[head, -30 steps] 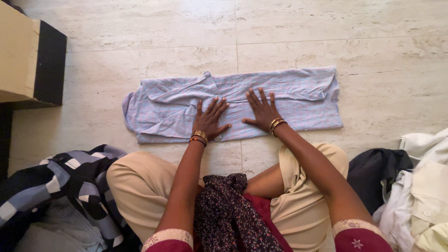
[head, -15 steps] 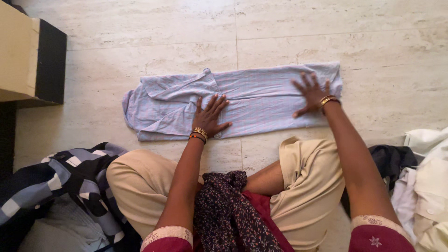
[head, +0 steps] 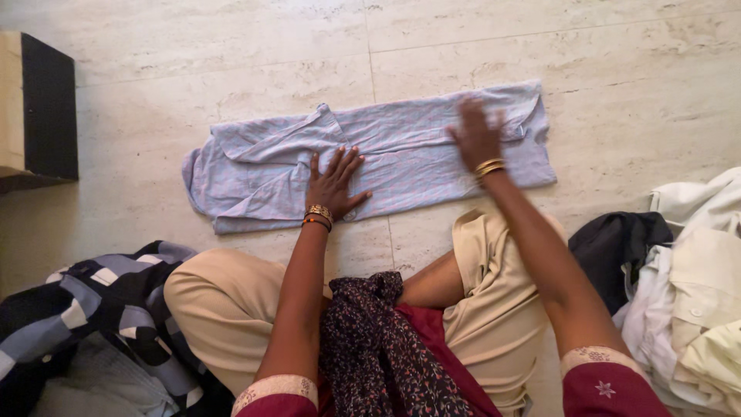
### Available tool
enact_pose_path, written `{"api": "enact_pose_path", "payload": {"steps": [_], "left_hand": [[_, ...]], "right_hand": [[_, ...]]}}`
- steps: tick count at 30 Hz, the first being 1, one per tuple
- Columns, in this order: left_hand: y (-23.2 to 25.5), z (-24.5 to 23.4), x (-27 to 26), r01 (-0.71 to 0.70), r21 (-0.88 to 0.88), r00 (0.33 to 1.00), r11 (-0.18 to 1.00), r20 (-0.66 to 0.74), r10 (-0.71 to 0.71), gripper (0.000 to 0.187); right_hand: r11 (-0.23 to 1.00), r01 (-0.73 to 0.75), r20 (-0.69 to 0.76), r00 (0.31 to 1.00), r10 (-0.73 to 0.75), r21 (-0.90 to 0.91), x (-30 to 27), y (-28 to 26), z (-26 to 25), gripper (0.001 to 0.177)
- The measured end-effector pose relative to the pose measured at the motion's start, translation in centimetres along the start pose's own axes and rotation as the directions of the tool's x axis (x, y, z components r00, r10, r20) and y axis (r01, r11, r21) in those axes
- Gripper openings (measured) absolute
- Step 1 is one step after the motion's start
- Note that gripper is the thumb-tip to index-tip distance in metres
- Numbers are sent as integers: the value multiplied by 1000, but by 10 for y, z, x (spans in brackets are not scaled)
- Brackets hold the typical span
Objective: The person folds a light blue button-down shirt while sitting on the floor, smoothing the fabric by hand and carefully lining up the sleeves and sides before completing the fold.
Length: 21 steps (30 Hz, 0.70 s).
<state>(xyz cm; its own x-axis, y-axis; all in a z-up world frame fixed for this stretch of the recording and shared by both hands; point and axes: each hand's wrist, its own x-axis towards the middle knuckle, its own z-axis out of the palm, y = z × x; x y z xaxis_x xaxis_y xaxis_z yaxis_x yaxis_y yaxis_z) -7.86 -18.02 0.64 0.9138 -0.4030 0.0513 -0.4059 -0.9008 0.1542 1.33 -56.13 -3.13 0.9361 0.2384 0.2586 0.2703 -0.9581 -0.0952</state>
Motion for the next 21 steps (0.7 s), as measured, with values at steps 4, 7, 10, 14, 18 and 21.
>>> {"api": "enact_pose_path", "payload": {"steps": [4,7,10,14,18,21], "left_hand": [[-1,1,-1,5,-20,1000,1000,0,-5,86],[-1,4,0,-13,-26,999,1000,-51,12,87],[-1,7,-2,-16,11,999,1000,-41,17,87],[-3,6,-1,-20,1,998,1000,-61,20,86],[-3,5,-2,-22,-45,999,999,-44,20,86],[-3,4,-2,-30,-7,998,1000,-61,30,84]], "right_hand": [[959,284,241,931,-275,-3,-15,-108,15,75],[940,244,256,918,-303,240,-39,-144,-5,76],[959,234,307,911,-274,160,-29,-128,-16,74],[975,109,298,940,-165,194,-21,-86,-16,70],[994,-17,273,962,-14,111,-18,-35,-8,71],[987,-149,216,967,133,59,-15,8,-12,72]]}}
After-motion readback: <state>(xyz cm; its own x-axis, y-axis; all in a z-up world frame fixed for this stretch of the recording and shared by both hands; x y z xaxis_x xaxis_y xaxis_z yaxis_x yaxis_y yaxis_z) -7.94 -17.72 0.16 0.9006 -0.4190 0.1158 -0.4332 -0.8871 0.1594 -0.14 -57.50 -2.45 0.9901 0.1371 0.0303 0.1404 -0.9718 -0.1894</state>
